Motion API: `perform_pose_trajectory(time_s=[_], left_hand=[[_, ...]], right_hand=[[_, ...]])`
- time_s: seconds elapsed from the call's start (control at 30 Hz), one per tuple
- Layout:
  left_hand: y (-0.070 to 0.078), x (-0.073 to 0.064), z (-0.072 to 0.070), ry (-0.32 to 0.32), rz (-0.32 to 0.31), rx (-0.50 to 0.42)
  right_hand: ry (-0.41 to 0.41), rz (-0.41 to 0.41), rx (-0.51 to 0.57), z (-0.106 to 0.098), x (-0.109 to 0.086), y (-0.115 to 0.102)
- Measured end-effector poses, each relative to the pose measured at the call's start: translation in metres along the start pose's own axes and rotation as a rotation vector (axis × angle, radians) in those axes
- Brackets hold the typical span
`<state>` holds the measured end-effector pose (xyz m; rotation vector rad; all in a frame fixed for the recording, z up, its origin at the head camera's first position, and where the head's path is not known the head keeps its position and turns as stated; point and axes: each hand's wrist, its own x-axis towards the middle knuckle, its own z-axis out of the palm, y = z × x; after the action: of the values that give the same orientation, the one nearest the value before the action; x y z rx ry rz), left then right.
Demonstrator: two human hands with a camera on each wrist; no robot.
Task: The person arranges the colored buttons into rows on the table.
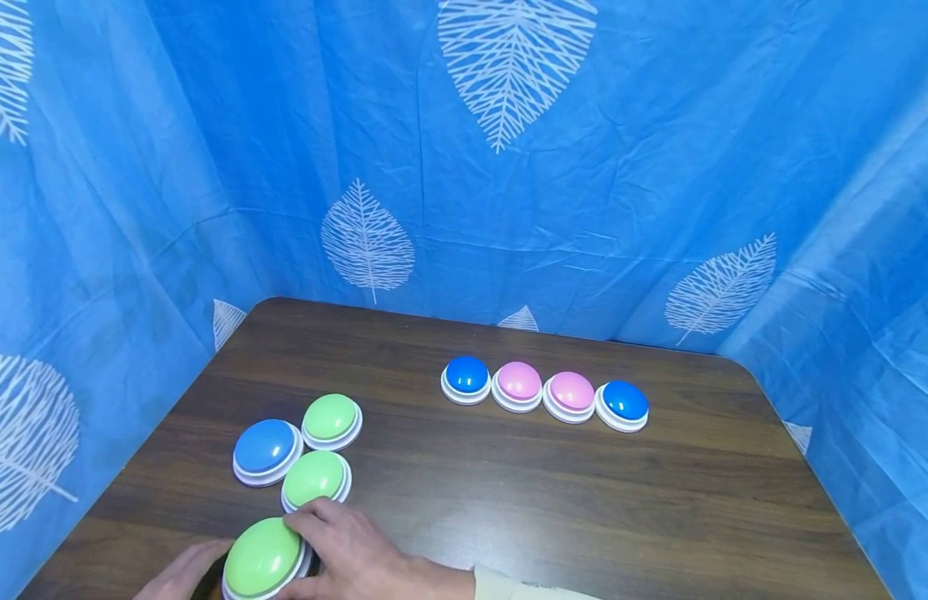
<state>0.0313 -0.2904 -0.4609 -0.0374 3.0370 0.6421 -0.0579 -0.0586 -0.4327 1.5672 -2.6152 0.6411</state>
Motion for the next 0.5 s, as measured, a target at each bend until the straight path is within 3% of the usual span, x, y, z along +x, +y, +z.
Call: perform_pose_trajectory(time_s=[0.1, 0.37, 0.5], left_hand=[[0.006, 0.002, -0.007, 0.003, 0.016, -0.016], [0.032, 0.007, -0.022, 0.010, -0.078, -0.060], [0.039, 0.009, -0.029, 0.024, -0.081, -0.060]], right_hand=[[0.045, -0.013, 0.035, -0.004, -0.001, 0.002], [0.169, -0.065, 0.121, -0.014, -0.002, 0.009], [0.200, -0.078, 0.149, -0.020, -0.003, 0.010]])
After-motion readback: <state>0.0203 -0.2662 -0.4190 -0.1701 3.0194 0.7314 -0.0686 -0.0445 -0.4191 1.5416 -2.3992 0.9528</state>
